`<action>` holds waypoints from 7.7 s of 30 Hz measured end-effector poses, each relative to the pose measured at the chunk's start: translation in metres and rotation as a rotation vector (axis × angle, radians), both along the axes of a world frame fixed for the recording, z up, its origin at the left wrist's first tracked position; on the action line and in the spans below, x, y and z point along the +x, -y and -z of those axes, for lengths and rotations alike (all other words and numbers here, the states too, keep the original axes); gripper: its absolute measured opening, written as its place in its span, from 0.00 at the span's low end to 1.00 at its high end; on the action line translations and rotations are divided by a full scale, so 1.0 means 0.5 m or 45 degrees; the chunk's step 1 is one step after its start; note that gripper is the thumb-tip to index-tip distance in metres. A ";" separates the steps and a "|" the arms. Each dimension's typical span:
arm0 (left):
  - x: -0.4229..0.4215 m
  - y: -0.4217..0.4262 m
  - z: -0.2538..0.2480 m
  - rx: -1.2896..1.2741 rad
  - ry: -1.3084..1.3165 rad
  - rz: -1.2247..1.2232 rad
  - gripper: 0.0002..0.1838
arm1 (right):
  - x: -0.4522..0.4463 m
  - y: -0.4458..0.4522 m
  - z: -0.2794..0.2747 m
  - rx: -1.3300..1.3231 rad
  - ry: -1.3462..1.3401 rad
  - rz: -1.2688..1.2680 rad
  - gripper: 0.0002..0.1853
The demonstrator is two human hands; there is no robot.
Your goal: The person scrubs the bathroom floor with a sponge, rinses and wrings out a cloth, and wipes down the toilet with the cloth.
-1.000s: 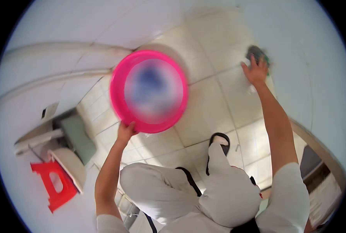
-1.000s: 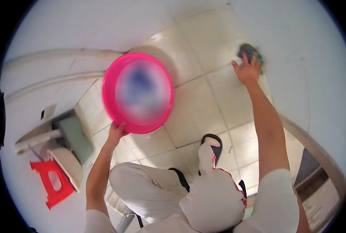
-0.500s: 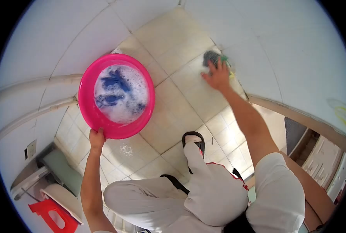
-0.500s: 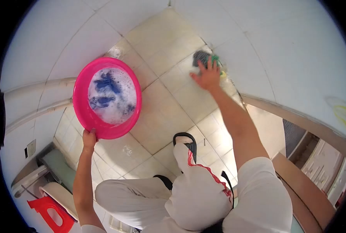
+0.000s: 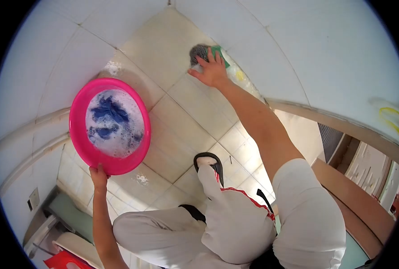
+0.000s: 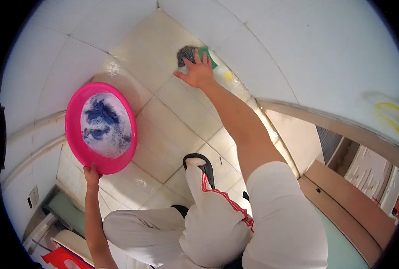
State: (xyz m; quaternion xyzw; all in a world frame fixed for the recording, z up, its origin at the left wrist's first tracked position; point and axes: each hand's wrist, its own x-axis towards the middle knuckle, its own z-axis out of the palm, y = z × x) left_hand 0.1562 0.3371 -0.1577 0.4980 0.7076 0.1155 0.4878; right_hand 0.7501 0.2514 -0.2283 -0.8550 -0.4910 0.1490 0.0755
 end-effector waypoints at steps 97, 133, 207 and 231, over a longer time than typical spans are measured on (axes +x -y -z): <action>-0.034 -0.031 0.002 -0.270 0.059 -0.067 0.07 | -0.295 0.656 -0.027 0.032 -0.121 1.057 0.50; 0.057 -0.021 -0.039 -0.117 0.253 -0.126 0.26 | -0.435 0.275 0.038 0.304 -0.101 -0.509 0.46; -0.080 1.290 -0.195 0.184 1.013 -2.441 0.20 | -1.045 0.423 -0.002 -0.434 -0.470 -2.841 0.32; -0.104 1.211 -0.212 0.018 0.849 -2.279 0.20 | -1.255 -0.043 0.116 0.386 0.120 -1.443 0.43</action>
